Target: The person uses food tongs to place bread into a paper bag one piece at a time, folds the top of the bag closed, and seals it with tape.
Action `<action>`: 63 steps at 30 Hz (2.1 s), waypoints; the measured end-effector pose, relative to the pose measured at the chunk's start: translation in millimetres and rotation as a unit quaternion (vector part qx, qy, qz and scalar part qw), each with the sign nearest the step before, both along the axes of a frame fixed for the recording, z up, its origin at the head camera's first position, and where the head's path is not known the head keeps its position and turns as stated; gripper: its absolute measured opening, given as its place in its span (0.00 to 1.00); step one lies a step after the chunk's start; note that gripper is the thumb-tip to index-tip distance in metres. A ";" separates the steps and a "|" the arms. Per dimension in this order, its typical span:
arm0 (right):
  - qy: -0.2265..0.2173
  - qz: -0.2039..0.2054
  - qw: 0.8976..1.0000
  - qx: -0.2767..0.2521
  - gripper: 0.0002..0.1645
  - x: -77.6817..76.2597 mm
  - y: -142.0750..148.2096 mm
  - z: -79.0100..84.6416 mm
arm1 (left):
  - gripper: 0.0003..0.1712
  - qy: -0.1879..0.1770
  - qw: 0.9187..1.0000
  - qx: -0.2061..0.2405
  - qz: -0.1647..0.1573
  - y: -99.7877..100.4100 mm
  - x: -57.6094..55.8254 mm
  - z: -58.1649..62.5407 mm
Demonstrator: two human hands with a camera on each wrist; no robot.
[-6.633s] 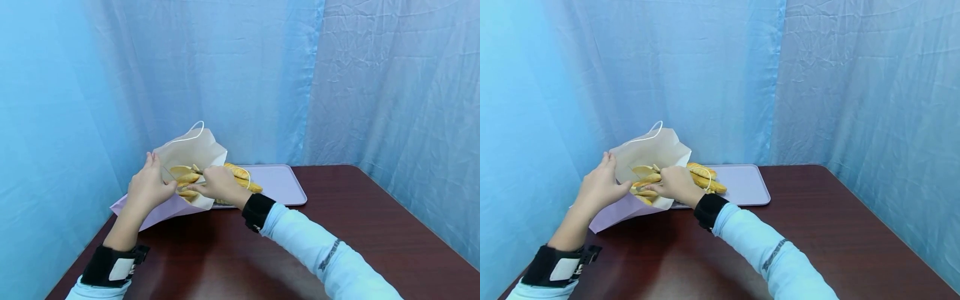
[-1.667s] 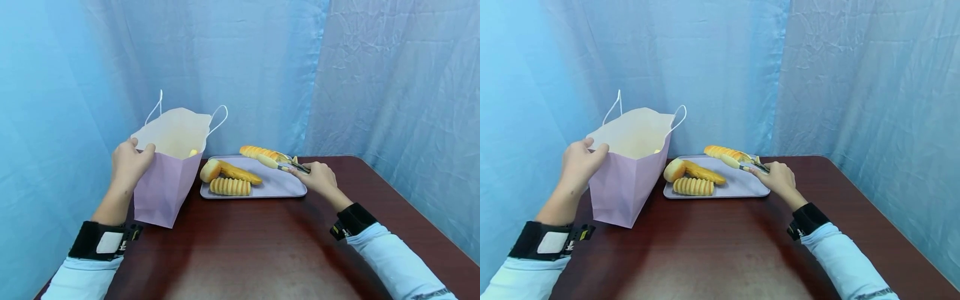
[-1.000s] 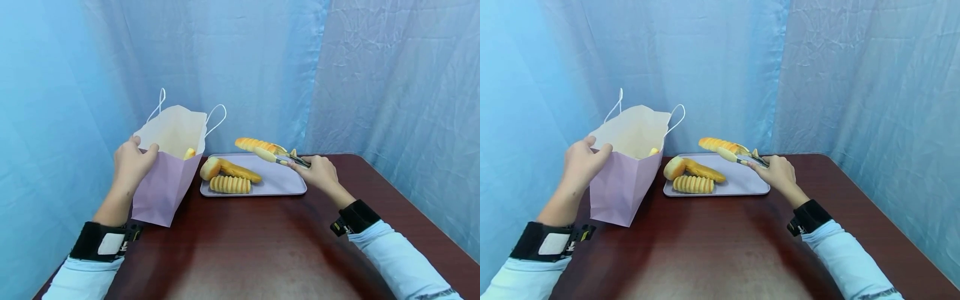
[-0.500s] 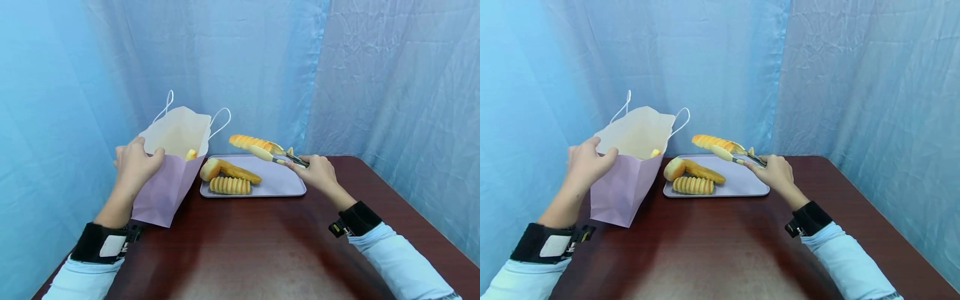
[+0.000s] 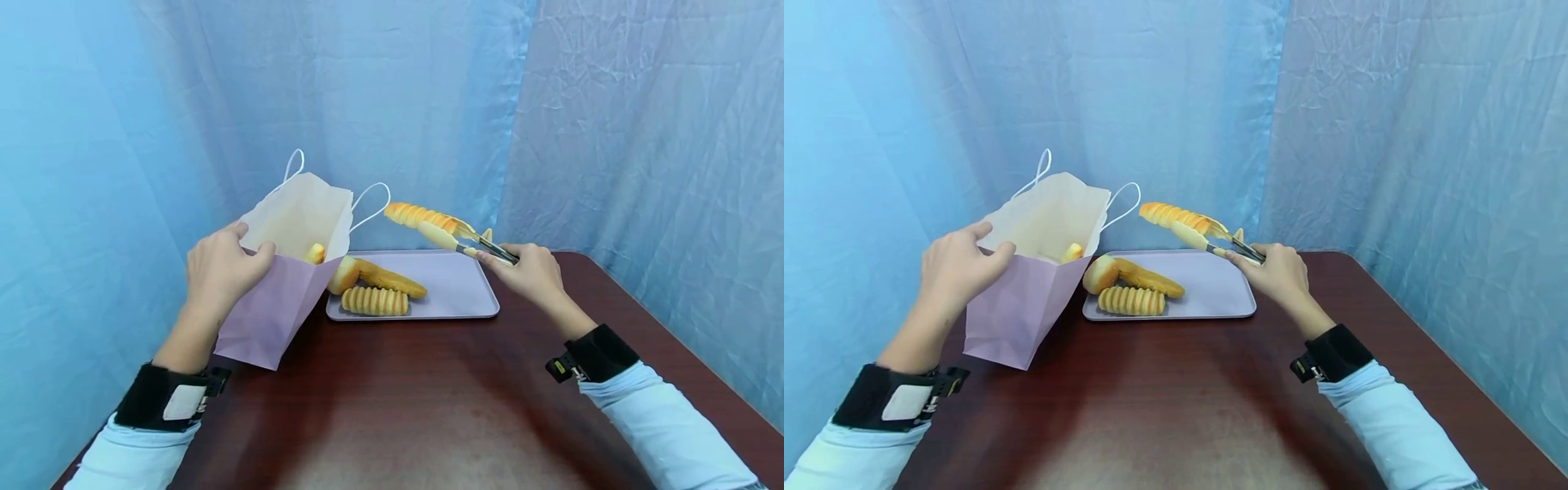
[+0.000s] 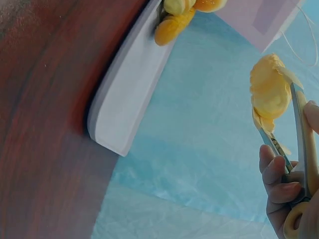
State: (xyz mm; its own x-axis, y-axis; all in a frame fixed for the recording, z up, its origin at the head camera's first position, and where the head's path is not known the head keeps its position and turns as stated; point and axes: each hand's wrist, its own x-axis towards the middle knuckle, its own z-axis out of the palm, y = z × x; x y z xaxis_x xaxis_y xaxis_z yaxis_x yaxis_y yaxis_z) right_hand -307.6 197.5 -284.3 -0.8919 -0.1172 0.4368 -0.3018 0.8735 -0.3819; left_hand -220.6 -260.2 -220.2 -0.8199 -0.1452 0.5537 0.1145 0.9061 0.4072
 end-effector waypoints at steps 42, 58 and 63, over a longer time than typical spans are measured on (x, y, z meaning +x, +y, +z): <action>0.078 0.046 0.996 -0.009 0.37 28.4 -9.8 80.8 | 0.14 -0.004 0.999 -0.019 -0.025 9.2 6.3 2.9; 0.032 0.148 0.985 0.087 0.39 37.0 -88.3 95.4 | 0.38 -0.038 0.998 -0.017 -0.043 8.3 4.8 4.2; 0.026 0.186 0.975 0.122 0.30 31.9 -120.1 103.5 | 0.40 -0.042 0.998 -0.017 -0.047 9.1 4.3 6.0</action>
